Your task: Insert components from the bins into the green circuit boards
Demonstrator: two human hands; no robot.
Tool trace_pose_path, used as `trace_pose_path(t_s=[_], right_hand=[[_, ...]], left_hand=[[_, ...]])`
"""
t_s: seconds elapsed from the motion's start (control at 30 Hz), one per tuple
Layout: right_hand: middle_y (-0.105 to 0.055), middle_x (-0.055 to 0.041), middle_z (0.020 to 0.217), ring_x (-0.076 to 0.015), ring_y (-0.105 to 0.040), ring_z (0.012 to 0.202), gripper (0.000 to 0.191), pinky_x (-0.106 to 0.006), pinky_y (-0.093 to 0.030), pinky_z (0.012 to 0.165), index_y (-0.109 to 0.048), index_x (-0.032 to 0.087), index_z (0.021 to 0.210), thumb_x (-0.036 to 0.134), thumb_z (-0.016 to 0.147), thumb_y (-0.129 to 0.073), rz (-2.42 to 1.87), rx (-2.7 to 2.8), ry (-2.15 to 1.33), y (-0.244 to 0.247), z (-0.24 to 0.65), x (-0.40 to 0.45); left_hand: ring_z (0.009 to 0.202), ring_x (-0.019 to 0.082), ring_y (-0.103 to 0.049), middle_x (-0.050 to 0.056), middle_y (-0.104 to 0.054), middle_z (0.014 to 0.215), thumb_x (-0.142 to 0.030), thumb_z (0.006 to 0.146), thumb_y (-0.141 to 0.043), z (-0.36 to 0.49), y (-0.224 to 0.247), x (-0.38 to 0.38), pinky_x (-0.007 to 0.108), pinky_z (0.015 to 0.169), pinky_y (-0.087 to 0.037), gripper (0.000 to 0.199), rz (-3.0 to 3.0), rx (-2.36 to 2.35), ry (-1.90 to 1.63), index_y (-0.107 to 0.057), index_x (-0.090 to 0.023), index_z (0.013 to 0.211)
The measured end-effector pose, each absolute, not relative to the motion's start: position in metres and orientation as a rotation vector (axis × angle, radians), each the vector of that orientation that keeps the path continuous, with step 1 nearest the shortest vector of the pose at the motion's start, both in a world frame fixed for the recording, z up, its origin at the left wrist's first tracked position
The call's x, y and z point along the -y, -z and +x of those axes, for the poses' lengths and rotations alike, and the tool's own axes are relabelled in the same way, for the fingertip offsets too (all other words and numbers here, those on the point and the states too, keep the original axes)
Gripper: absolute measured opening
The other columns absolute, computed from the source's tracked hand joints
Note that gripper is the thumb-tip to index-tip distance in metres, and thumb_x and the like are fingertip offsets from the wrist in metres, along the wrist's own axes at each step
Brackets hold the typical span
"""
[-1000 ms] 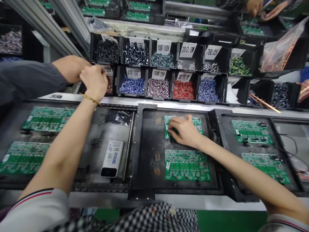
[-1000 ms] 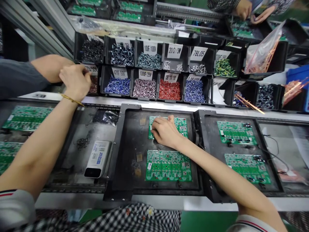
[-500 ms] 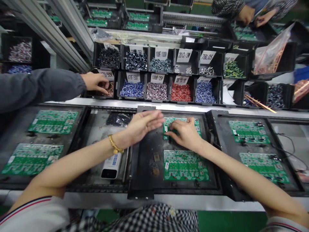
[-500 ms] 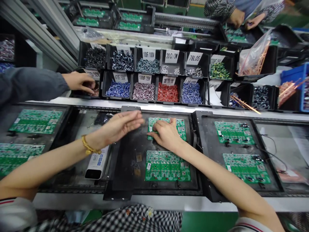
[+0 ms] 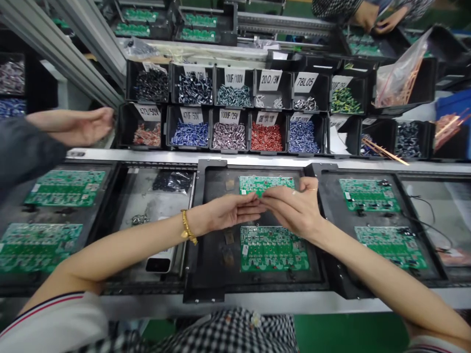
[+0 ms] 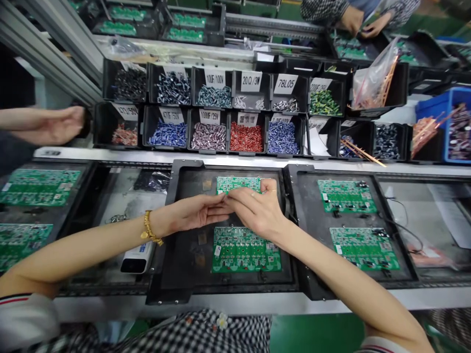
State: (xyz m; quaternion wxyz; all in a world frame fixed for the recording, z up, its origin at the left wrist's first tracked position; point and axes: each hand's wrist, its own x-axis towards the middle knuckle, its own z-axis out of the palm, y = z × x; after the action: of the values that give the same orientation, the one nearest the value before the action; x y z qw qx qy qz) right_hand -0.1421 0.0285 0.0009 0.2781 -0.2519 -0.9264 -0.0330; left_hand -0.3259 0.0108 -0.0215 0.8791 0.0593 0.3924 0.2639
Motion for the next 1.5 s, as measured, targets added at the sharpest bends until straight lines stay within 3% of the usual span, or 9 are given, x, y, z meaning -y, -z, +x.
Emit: trace_pose_path(t_s=[0.13, 0.23, 0.73, 0.93, 1.07, 1.23, 1.33, 1.4, 1.5], right_hand=[[-0.067, 0.0015, 0.086, -0.0139, -0.059, 0.082, 0.013, -0.032, -0.023, 0.072, -0.055, 0.021, 0.081, 0.024, 0.089, -0.045, -1.016, 2.424, -0.31, 0.01, -0.153, -0.056], [-0.062, -0.0023, 0.096, -0.0174, -0.056, 0.087, 0.013, -0.032, -0.022, 0.071, -0.053, 0.02, 0.079, 0.025, 0.088, -0.045, -1.137, 2.523, -0.503, 0.03, -0.165, -0.084], [-0.059, -0.0039, 0.097, -0.0186, -0.052, 0.093, 0.016, -0.033, -0.022, 0.072, -0.053, 0.019, 0.077, 0.022, 0.087, -0.041, -1.134, 2.597, -0.488, 0.052, -0.174, -0.097], [-0.067, -0.0009, 0.099, -0.0195, -0.056, 0.095, 0.024, -0.037, -0.02, 0.078, -0.063, 0.022, 0.083, 0.027, 0.091, -0.041, -1.027, 2.694, -0.337, 0.047, -0.169, -0.088], [-0.069, 0.0005, 0.099, -0.0173, -0.06, 0.089, 0.021, -0.036, -0.022, 0.078, -0.065, 0.024, 0.091, 0.03, 0.09, -0.045, -0.995, 2.546, -0.486, 0.024, -0.171, -0.067], [-0.067, 0.0007, 0.085, -0.0153, -0.06, 0.078, 0.018, -0.035, -0.025, 0.076, -0.06, 0.021, 0.078, 0.027, 0.089, -0.046, -1.026, 2.496, -0.518, 0.0, -0.168, -0.045], [-0.066, 0.0007, 0.084, -0.0158, -0.059, 0.08, 0.019, -0.033, -0.025, 0.074, -0.058, 0.021, 0.077, 0.028, 0.09, -0.046, -1.106, 2.525, -0.63, 0.004, -0.159, -0.031], [-0.065, 0.0003, 0.087, -0.0153, -0.058, 0.083, 0.018, -0.032, -0.024, 0.073, -0.058, 0.021, 0.079, 0.027, 0.09, -0.045, -1.102, 2.596, -0.714, 0.015, -0.154, -0.018], [-0.063, -0.0017, 0.094, -0.0161, -0.057, 0.088, 0.018, -0.031, -0.022, 0.073, -0.058, 0.019, 0.081, 0.024, 0.091, -0.044, -1.104, 2.687, -0.761, 0.031, -0.152, -0.001]], left_hand=[[0.075, 0.012, -0.062, 0.006, -0.065, 0.082, -0.021, 0.082, -0.061, -0.332, 0.025, -0.004, 0.028, 0.076, -0.048, 0.011, 0.236, -1.02, -0.65, -0.063, -0.012, 0.077], [0.065, 0.009, -0.057, 0.003, -0.062, 0.073, -0.024, 0.075, -0.069, -0.332, 0.023, 0.0, 0.024, 0.066, -0.048, 0.014, 0.382, -1.091, -0.717, -0.062, -0.012, 0.073], [0.061, 0.006, -0.056, 0.002, -0.062, 0.07, -0.024, 0.073, -0.07, -0.335, 0.023, -0.007, 0.02, 0.063, -0.045, 0.014, 0.305, -1.124, -0.72, -0.064, -0.011, 0.073], [0.068, 0.007, -0.061, 0.006, -0.067, 0.08, -0.022, 0.084, -0.06, -0.339, 0.026, -0.013, 0.018, 0.067, -0.048, 0.016, 0.099, -1.074, -0.743, -0.067, -0.011, 0.075], [0.073, 0.008, -0.063, 0.006, -0.068, 0.079, -0.019, 0.089, -0.052, -0.334, 0.027, -0.013, 0.019, 0.074, -0.049, 0.022, -0.008, -0.969, -0.749, -0.066, -0.012, 0.073], [0.072, 0.014, -0.063, 0.009, -0.067, 0.082, -0.027, 0.093, -0.041, -0.346, 0.015, -0.023, 0.026, 0.073, -0.047, 0.03, 0.305, -0.97, -0.582, -0.065, -0.012, 0.083], [0.073, 0.015, -0.059, 0.004, -0.066, 0.087, -0.035, 0.09, -0.048, -0.386, 0.013, -0.061, 0.03, 0.077, -0.043, 0.023, 0.969, -1.351, -1.048, -0.059, -0.019, 0.101], [0.098, 0.017, -0.052, 0.002, -0.062, 0.101, -0.024, 0.084, -0.057, -0.419, 0.02, -0.095, 0.032, 0.097, -0.031, 0.027, 1.441, -1.665, -1.343, -0.054, -0.02, 0.111], [0.117, 0.024, -0.035, 0.006, -0.061, 0.1, -0.013, 0.074, -0.065, -0.455, 0.038, -0.141, 0.037, 0.107, -0.011, 0.015, 1.702, -1.846, -0.9, -0.06, -0.013, 0.088]])
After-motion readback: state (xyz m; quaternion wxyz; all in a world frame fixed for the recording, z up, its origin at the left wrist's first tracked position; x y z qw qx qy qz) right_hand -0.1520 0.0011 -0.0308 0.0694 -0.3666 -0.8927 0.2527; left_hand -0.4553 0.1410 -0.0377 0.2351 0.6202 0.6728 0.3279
